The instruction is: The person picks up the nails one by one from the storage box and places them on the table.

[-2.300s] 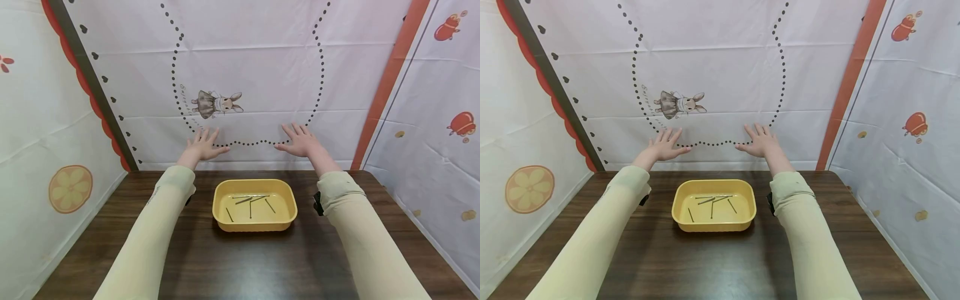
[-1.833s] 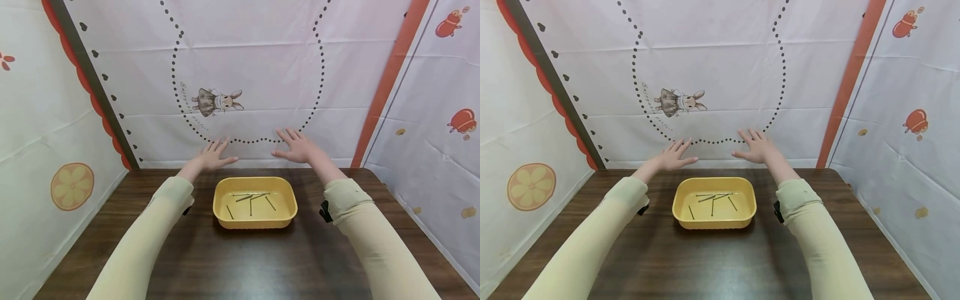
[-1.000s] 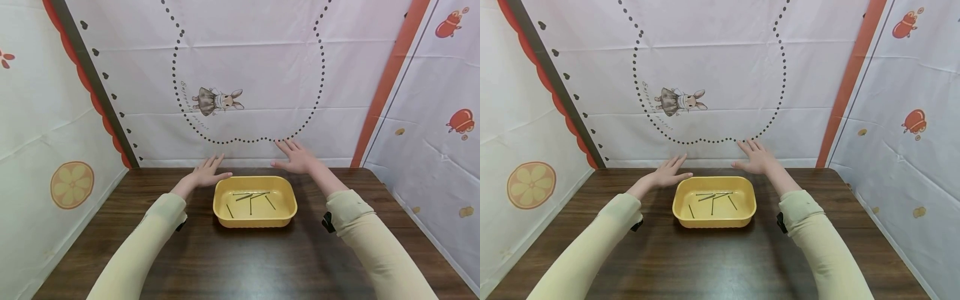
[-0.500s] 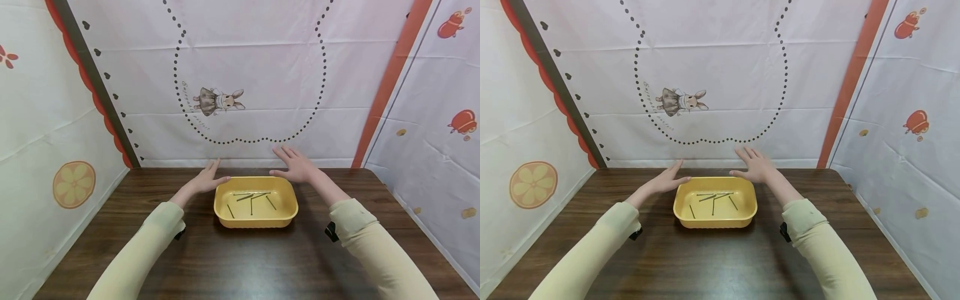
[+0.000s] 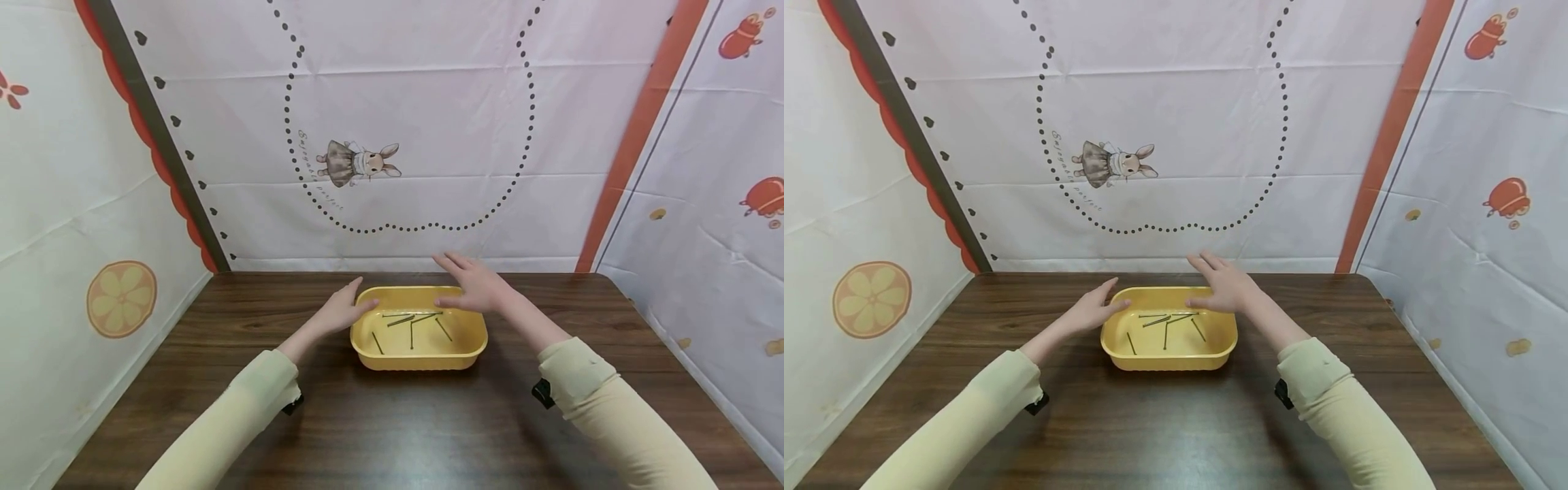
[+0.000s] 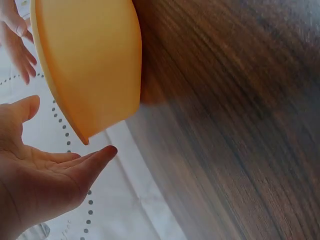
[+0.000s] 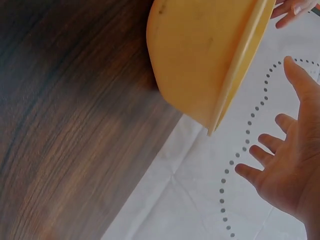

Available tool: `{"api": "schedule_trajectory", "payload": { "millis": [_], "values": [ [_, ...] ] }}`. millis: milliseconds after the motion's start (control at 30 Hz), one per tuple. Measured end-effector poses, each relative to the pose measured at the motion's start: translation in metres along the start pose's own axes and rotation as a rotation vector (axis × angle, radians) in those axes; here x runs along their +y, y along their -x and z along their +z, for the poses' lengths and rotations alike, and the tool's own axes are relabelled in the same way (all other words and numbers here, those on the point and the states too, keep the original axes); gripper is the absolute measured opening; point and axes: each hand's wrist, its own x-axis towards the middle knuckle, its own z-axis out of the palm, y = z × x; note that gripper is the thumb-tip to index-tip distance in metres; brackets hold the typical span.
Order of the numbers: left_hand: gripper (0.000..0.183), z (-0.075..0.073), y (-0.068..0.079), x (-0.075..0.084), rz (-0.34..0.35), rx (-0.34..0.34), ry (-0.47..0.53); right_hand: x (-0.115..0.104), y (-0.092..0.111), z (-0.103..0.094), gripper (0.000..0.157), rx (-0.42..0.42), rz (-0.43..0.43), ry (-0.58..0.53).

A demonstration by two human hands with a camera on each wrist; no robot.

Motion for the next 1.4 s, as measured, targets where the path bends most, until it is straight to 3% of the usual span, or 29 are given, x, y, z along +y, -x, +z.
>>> {"api": "schedule_trajectory", "payload": {
  "millis": [567, 967, 1400],
  "values": [
    [0.075, 0.008, 0.016, -0.006, -0.084, 0.020, 0.073, -0.018, 0.000, 0.021, 0.089, -0.019, -0.019, -0.058],
    [0.060, 0.009, 0.027, -0.004, -0.109, 0.100, 0.175, -0.029, -0.004, 0.033, 0.089, -0.064, -0.067, -0.023],
    [0.051, 0.002, 0.032, -0.002, -0.093, 0.112, 0.172, -0.035, -0.007, 0.046, 0.079, 0.004, -0.223, 0.028]
  ]
}}
